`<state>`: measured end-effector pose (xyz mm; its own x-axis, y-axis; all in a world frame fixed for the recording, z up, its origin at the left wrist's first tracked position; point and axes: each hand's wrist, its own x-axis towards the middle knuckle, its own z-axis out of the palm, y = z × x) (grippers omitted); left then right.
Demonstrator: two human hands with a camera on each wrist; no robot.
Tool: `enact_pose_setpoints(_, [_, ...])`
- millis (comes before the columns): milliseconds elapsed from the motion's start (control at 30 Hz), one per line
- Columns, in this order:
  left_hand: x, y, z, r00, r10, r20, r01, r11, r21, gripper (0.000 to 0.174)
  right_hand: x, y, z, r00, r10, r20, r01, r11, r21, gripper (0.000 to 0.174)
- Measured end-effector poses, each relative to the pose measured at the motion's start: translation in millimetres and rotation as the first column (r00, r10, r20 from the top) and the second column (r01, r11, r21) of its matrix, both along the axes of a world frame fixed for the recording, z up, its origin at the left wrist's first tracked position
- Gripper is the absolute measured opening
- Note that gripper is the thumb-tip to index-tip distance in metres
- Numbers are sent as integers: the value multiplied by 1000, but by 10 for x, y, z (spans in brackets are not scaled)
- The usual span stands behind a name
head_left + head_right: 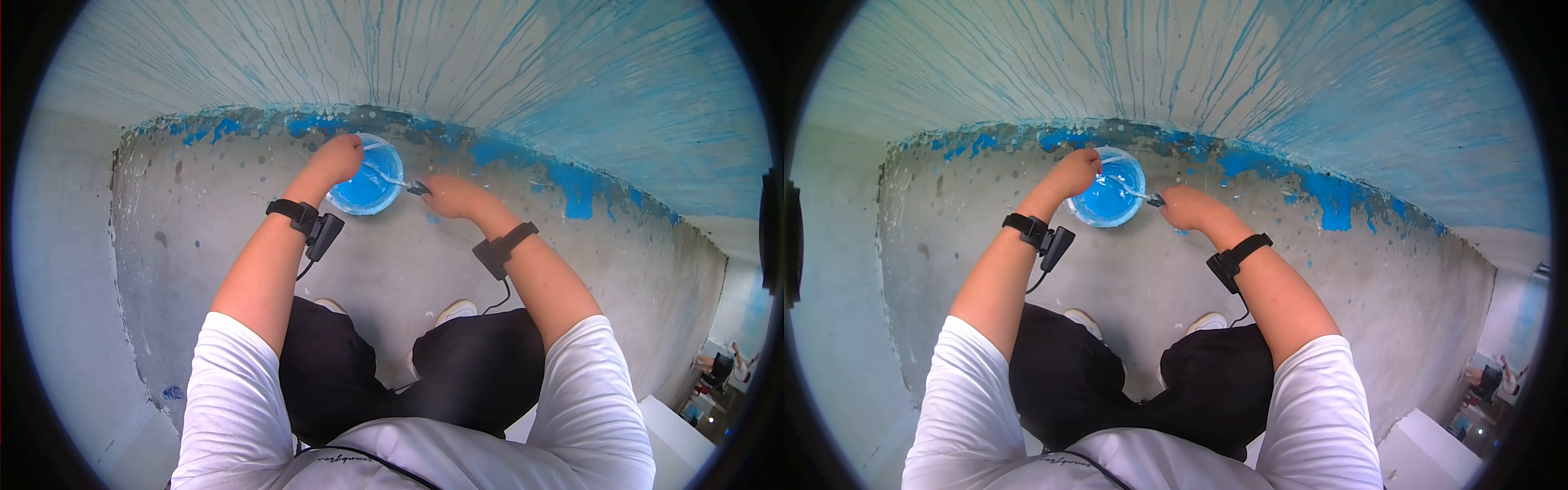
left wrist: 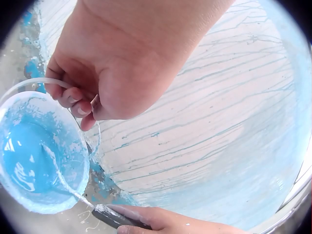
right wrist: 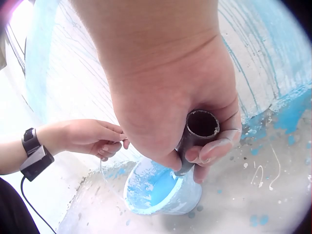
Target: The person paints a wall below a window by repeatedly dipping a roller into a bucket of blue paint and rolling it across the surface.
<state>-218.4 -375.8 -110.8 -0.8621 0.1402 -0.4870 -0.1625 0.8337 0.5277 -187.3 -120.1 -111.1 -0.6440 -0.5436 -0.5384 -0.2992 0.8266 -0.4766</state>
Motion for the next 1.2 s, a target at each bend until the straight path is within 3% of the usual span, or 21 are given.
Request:
enact_pose_setpoints(167, [15, -1, -9, 1000, 9, -23, -9, 1000, -11, 27, 9, 35, -60, 999, -39, -15, 38, 999, -33, 26])
enact_pose_setpoints(267, [14, -12, -57, 999, -4, -40, 3, 1000, -4, 27, -20, 117, -95, 997, -73, -27, 67, 980, -186, 26])
enact_pose_setpoints(300, [13, -18, -80, 998, -11, -56, 11, 1000, -2, 27, -50, 157, -57, 965, -189, 181, 220, 960, -174, 26])
enact_pose_setpoints(333, [18, -14, -63, 998, -9, -57, 9, 1000, -1, 27, -72, 178, 18, 879, -292, 378, 363, 922, -132, 27])
enact_pose_setpoints(367, [22, -5, -48, 998, -14, -58, 13, 1000, -10, 27, -86, 212, 70, 880, -290, 377, 361, 923, -131, 27])
enact_pose_setpoints(433, [26, 2, -13, 998, -18, -59, 17, 1000, -19, 27, -111, 305, 149, 712, -403, 575, 534, 842, -71, 30])
enact_pose_setpoints(467, [25, 5, 6, 999, -14, -49, 14, 1000, -14, 28, -129, 357, 179, 712, -403, 575, 534, 843, -70, 30])
enact_pose_setpoints(533, [22, 5, -3, 999, -11, -41, 11, 1000, -7, 28, -155, 470, 223, 532, -371, 761, 591, 807, -20, 46])
enact_pose_setpoints(567, [20, -2, -30, 998, -20, -53, 20, 1000, -8, 28, -156, 528, 204, 533, -372, 760, 591, 807, -19, 46])
enact_pose_setpoints(633, [20, -6, -48, 997, -29, -65, 28, 1000, -9, 28, -153, 613, 155, 401, -363, 841, 669, 743, 2, 40])
enact_pose_setpoints(667, [21, 0, -36, 998, -24, -58, 24, 1000, -12, 28, -156, 648, 154, 401, -363, 841, 669, 743, 2, 40])
enact_pose_setpoints(733, [18, 9, -16, 999, -19, -51, 19, 1000, -14, 28, -174, 704, 159, 195, -357, 914, 750, 654, 96, 29])
enact_pose_setpoints(767, [21, 13, -11, 999, -10, -42, 10, 1000, -12, 28, -185, 747, 134, 195, -357, 914, 750, 654, 96, 29])
enact_pose_setpoints(833, [23, 11, -11, 999, -1, -34, 1, 1000, -10, 28, -203, 802, 99, -38, -259, 965, 810, 558, 182, 14])
enact_pose_setpoints(1200, [27, 13, -17, 999, -12, -40, 11, 1000, -17, 28, -200, 845, 130, 13, -338, 941, 792, 578, 197, 15])
